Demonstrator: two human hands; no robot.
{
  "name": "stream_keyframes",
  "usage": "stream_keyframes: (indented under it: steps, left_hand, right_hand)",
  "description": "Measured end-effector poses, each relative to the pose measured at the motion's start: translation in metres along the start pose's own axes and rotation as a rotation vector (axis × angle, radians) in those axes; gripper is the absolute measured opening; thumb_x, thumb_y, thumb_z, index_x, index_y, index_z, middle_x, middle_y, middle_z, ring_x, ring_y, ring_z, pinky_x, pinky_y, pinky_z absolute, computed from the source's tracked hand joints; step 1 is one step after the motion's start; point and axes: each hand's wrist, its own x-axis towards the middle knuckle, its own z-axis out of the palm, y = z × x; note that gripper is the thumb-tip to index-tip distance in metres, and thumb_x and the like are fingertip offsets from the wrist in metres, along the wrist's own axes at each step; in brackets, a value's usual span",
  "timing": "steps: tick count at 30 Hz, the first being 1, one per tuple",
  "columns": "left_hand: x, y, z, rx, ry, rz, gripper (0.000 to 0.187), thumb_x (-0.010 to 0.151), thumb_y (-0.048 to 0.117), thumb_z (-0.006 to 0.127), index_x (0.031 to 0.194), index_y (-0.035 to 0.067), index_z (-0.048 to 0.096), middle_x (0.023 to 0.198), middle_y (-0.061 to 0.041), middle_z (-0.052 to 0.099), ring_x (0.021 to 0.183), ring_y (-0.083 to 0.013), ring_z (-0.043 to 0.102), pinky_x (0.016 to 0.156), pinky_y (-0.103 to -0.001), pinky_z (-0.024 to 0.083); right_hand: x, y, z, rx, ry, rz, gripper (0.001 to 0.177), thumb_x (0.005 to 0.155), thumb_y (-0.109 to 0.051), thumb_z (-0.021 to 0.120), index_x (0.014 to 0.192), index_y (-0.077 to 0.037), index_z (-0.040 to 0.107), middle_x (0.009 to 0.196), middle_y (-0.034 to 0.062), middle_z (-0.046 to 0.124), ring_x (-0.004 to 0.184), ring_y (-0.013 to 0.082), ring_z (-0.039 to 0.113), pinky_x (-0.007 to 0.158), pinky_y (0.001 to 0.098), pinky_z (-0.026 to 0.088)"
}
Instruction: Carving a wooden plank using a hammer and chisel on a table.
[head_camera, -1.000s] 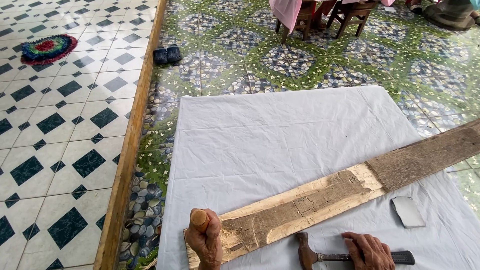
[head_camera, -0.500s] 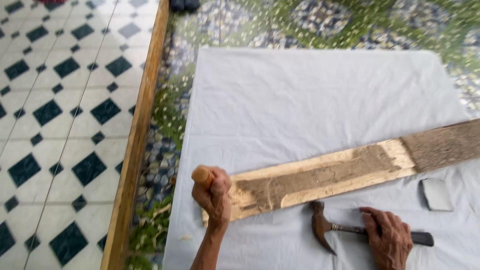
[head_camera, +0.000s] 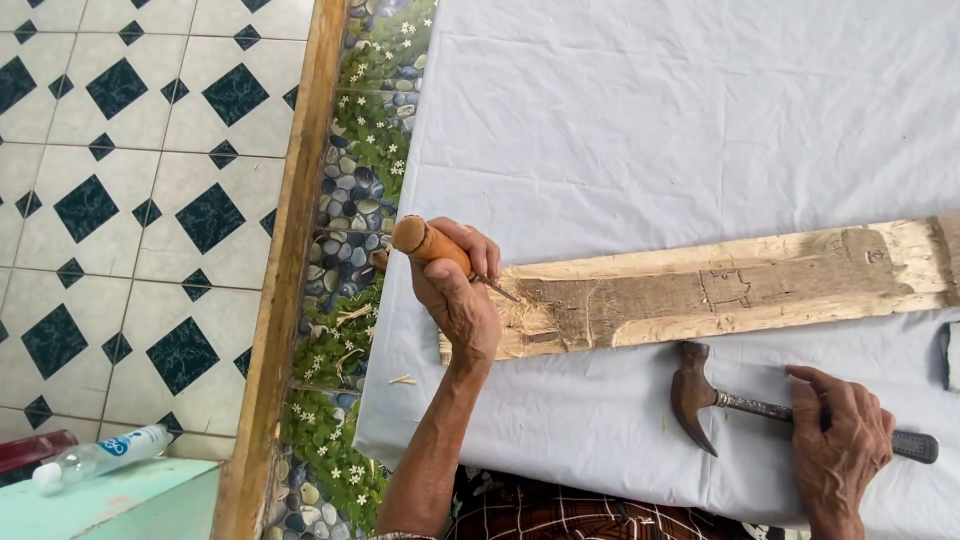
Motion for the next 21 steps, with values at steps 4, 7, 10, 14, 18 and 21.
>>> stream_keyframes:
  steps: [4,7,10,14,18,21]
  left_hand:
    - [0.003,0.002,0.002,0.06,0.016,0.031,0.062,0.094,0.072,0.061,0.091,0.011,0.047,0.076,0.0,0.045,0.06,-0.0144,0.045,0.057,-0.029,0.042]
    - [0.001,-0.001,0.0,0.074,-0.064,0.027,0.063,0.096,0.071,0.059,0.087,0.009,0.048,0.075,-0.002,0.044,0.061,-0.0144,0.046,0.058,-0.028,0.039]
    - [-0.005,-0.002,0.002,0.051,-0.204,0.083,0.051,0.103,0.057,0.058,0.089,0.01,0.044,0.078,-0.003,0.046,0.061,-0.0154,0.048,0.056,-0.028,0.038]
    - [-0.02,-0.007,0.001,-0.007,-0.283,0.019,0.046,0.103,0.056,0.062,0.099,0.013,0.047,0.077,0.001,0.048,0.065,-0.0127,0.047,0.06,-0.026,0.039]
    - [-0.029,-0.004,0.0,0.193,-0.527,0.083,0.043,0.108,0.05,0.053,0.107,0.008,0.051,0.087,-0.005,0.056,0.075,-0.0181,0.05,0.066,-0.033,0.042]
    - [-0.057,-0.026,-0.004,0.218,-0.561,0.049,0.03,0.107,0.037,0.056,0.11,0.007,0.052,0.089,-0.01,0.061,0.073,-0.0213,0.06,0.059,-0.032,0.051]
  right_hand:
    - [0.001,-0.001,0.001,0.029,0.005,-0.003,0.016,0.119,-0.024,0.065,0.128,-0.02,0.078,0.107,0.0036,0.068,0.111,0.0261,0.062,0.116,0.0435,0.037]
    - [-0.001,0.002,0.003,0.023,0.013,-0.018,0.016,0.12,-0.021,0.065,0.129,-0.02,0.078,0.108,0.0036,0.067,0.11,0.0271,0.062,0.117,0.0435,0.038]
    - [0.0,0.001,0.002,0.014,0.012,-0.027,0.015,0.121,-0.019,0.066,0.129,-0.019,0.078,0.111,0.0043,0.069,0.114,0.0272,0.063,0.119,0.043,0.037]
    - [-0.001,0.005,0.003,0.007,0.01,-0.033,0.016,0.122,-0.018,0.066,0.131,-0.018,0.079,0.11,0.0046,0.068,0.11,0.0273,0.062,0.114,0.0431,0.04]
    - [-0.002,0.007,0.005,0.007,0.019,-0.04,0.015,0.123,-0.02,0.066,0.13,-0.017,0.079,0.108,0.0053,0.066,0.109,0.028,0.062,0.115,0.0436,0.04]
    - [-0.002,0.006,0.004,0.006,0.012,-0.031,0.016,0.124,-0.022,0.066,0.131,-0.017,0.08,0.108,0.0054,0.065,0.109,0.0283,0.061,0.114,0.0439,0.04]
